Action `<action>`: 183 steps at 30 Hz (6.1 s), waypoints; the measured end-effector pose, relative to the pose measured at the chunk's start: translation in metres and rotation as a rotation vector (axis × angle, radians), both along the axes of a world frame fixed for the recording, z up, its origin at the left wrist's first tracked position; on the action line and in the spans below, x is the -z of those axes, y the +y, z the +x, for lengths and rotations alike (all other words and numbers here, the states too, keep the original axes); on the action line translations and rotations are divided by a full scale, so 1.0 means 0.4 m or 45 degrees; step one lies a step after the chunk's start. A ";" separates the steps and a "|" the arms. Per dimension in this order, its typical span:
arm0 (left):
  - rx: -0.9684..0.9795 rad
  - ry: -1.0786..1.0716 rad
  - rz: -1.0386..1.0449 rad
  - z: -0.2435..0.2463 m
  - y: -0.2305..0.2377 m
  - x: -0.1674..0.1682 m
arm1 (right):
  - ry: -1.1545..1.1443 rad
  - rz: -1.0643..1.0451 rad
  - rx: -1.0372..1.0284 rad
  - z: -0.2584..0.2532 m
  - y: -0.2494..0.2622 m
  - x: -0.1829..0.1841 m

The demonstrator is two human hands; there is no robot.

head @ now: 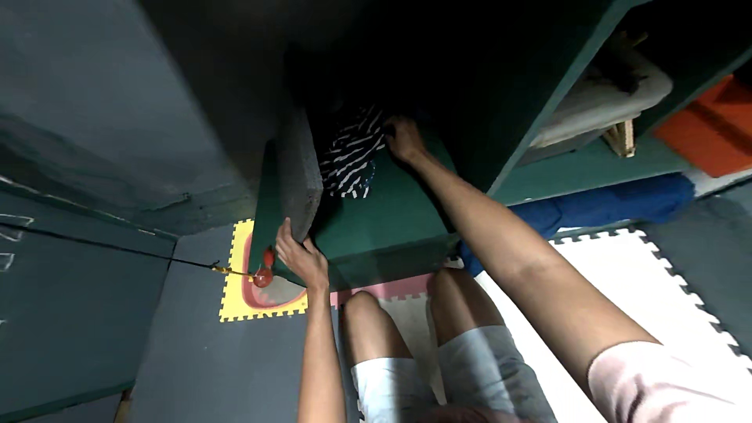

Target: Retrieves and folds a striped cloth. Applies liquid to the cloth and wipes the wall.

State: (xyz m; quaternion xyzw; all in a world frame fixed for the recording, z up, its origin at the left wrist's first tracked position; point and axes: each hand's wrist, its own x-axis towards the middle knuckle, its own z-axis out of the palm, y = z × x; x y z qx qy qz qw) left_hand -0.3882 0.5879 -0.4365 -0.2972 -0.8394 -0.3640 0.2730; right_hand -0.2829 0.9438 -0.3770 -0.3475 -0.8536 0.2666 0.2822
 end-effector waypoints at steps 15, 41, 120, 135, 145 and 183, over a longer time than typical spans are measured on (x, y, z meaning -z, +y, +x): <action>0.010 0.009 0.012 0.001 0.003 0.007 | -0.011 0.092 -0.159 -0.001 -0.055 -0.036; 0.071 -0.063 -0.134 0.009 -0.010 0.008 | -0.048 0.000 -0.621 0.672 -0.430 -0.069; 1.687 -1.886 -0.522 0.969 -0.217 -1.633 | 1.125 -1.457 0.403 1.395 -0.998 -1.397; 1.527 -1.269 -0.895 1.011 -0.298 -1.793 | 0.766 -1.293 0.126 1.570 -0.921 -1.535; 1.497 -2.336 -1.053 0.958 -0.455 -1.375 | 0.342 -1.593 -0.058 1.567 -0.922 -1.330; 0.487 -2.404 -0.285 0.942 -0.500 -1.243 | 0.343 -1.727 0.707 1.735 -0.932 -1.163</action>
